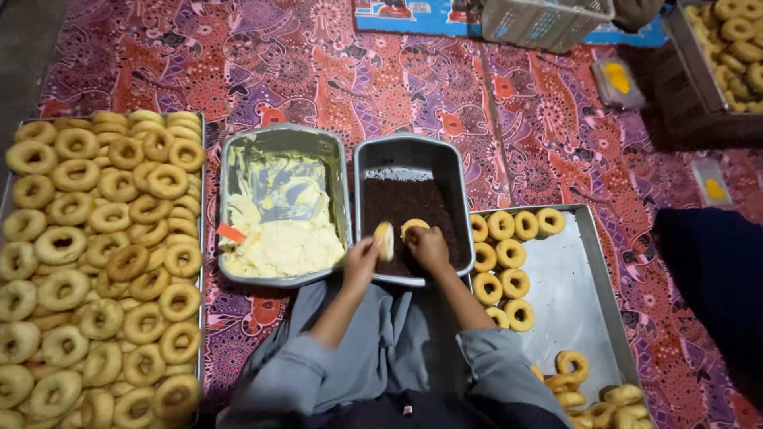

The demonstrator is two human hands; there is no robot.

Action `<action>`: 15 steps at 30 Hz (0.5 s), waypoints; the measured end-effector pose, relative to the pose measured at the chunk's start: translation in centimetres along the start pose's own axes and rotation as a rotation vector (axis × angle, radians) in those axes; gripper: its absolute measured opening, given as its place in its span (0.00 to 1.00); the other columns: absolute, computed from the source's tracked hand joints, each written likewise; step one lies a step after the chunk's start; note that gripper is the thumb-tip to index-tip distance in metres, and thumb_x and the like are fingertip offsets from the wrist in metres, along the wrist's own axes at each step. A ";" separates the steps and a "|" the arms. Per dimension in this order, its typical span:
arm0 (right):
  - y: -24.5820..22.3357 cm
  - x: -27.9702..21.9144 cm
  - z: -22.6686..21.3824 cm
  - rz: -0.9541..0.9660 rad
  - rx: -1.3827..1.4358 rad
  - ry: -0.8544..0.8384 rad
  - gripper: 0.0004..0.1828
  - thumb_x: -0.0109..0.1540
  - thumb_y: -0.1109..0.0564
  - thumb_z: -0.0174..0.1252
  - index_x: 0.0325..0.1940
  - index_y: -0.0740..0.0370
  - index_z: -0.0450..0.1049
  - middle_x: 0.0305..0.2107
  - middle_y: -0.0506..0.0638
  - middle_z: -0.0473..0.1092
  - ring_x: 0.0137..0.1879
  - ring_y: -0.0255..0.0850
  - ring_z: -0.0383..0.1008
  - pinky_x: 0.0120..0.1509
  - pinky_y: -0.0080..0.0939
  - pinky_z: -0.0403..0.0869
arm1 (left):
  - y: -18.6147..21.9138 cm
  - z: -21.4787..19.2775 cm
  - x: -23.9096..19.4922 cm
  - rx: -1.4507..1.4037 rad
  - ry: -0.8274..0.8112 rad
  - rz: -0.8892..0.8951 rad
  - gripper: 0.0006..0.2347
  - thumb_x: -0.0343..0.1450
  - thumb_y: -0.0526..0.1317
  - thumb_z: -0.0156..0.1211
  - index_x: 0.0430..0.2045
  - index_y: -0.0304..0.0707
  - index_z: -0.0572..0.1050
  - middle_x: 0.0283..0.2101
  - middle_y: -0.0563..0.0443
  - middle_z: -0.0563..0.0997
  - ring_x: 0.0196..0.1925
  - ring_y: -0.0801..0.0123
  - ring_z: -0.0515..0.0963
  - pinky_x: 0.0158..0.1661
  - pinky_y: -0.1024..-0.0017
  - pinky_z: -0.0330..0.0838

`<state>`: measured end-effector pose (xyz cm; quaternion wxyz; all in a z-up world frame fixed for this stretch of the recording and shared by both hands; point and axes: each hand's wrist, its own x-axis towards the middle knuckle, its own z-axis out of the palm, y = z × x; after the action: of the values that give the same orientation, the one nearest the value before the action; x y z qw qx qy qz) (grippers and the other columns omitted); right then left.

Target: The person sits on a patterned floor mat and fills ring-shaped pastries with a white cream using a small spatula. They then dip the filled pastries into a tray of dark crumbs and place them on a metal tray.

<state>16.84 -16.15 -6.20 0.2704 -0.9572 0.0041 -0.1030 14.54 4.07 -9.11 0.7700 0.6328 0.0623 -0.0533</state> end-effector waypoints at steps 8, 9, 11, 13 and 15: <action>2.6 0.1 -1.3 1.097 1.536 0.126 0.13 0.59 0.57 0.49 0.40 0.51 0.79 0.30 0.45 0.79 0.37 0.42 0.79 0.37 0.48 0.78 | -0.7 5.2 10.4 1.085 -0.133 0.577 0.09 0.63 0.36 0.66 0.33 0.31 0.79 0.53 0.34 0.77 0.53 0.42 0.79 0.50 0.60 0.75; 2.6 -0.3 -1.7 1.090 1.559 0.120 0.13 0.59 0.56 0.50 0.41 0.51 0.79 0.30 0.45 0.79 0.36 0.41 0.79 0.35 0.45 0.76 | -1.1 5.3 10.4 1.063 -0.149 0.505 0.08 0.65 0.38 0.66 0.32 0.32 0.79 0.52 0.36 0.78 0.52 0.43 0.78 0.53 0.59 0.75; 2.1 -1.0 -2.2 1.074 1.605 0.107 0.13 0.59 0.54 0.51 0.42 0.51 0.80 0.31 0.45 0.79 0.34 0.40 0.78 0.31 0.40 0.71 | -2.0 5.3 9.7 0.802 -0.016 0.240 0.09 0.73 0.41 0.60 0.38 0.32 0.78 0.49 0.38 0.80 0.53 0.47 0.80 0.55 0.60 0.75; 0.6 -1.3 -2.7 0.768 1.282 0.183 0.13 0.62 0.60 0.54 0.45 0.57 0.82 0.33 0.48 0.78 0.35 0.38 0.73 0.36 0.37 0.69 | -2.9 5.0 8.3 0.253 0.022 -0.097 0.11 0.77 0.42 0.54 0.43 0.33 0.76 0.49 0.40 0.80 0.53 0.51 0.80 0.55 0.60 0.75; -1.5 -1.2 -3.8 0.467 0.902 0.277 0.11 0.63 0.62 0.57 0.45 0.61 0.83 0.34 0.50 0.77 0.36 0.38 0.72 0.40 0.36 0.70 | -3.3 4.7 6.5 -0.589 -0.023 -0.485 0.12 0.78 0.42 0.48 0.48 0.35 0.73 0.52 0.41 0.78 0.53 0.55 0.79 0.54 0.57 0.75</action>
<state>14.80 -16.75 -2.55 0.6681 -0.6968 0.2083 -0.1571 20.52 -1.21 -12.51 0.8845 0.3508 0.2140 -0.2208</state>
